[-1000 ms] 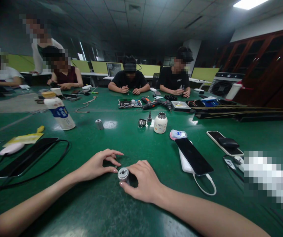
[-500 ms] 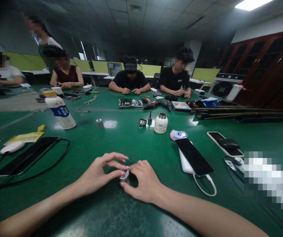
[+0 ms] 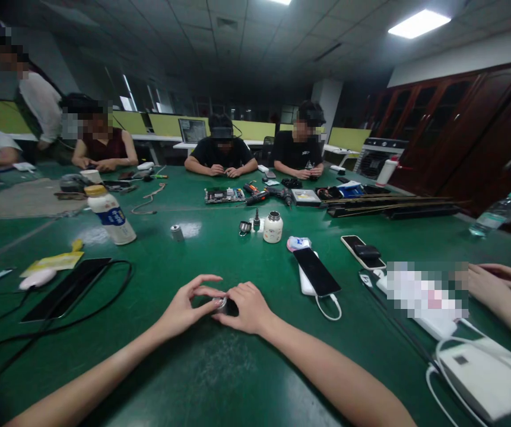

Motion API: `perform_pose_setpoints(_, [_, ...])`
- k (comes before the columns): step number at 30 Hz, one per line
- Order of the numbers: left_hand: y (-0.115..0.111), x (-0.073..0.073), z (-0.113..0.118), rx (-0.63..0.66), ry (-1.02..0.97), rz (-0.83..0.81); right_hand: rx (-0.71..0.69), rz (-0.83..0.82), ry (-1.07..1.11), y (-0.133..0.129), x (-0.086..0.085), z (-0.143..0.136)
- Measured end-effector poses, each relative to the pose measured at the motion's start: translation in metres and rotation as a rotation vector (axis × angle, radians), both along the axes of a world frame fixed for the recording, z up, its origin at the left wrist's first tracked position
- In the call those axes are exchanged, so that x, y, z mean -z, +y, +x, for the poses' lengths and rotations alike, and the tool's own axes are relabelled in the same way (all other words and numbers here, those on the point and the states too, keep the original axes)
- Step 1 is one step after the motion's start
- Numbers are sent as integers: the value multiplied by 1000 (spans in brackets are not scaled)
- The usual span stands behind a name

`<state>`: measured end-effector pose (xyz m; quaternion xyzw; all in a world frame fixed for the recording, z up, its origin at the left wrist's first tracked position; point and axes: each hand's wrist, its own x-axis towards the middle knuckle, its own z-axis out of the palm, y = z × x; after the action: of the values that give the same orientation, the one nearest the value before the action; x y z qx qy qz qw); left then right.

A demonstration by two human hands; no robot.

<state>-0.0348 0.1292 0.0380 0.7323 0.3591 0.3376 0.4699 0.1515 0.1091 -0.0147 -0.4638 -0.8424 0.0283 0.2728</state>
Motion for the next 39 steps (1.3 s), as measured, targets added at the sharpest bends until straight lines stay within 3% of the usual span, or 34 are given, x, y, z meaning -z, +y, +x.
perform_pose_setpoints(6, [-16,20,9,-261,-73,75,9,25,-11,-1,3,-1])
perform_pose_setpoints(11, [-24,30,13,-362,-34,234,-5,5,-6,-2,1,0])
perform_pose_setpoints(15, [-24,32,11,-391,41,341,-22,5,-7,-3,0,1])
perform_pose_setpoints(21, [-23,33,7,-309,60,316,-25,43,-4,-5,2,3])
perform_pose_setpoints(28, [-22,37,8,-310,71,334,-46,15,20,-6,-1,5])
perform_pose_setpoints(33, [-2,39,-2,-435,66,516,-64,7,72,-5,-1,5])
perform_pose_setpoints(35, [10,42,-9,-535,146,556,-72,-1,105,-4,-1,6])
perform_pose_setpoints(39, [24,51,-18,-557,493,471,-79,-18,151,-3,-2,6])
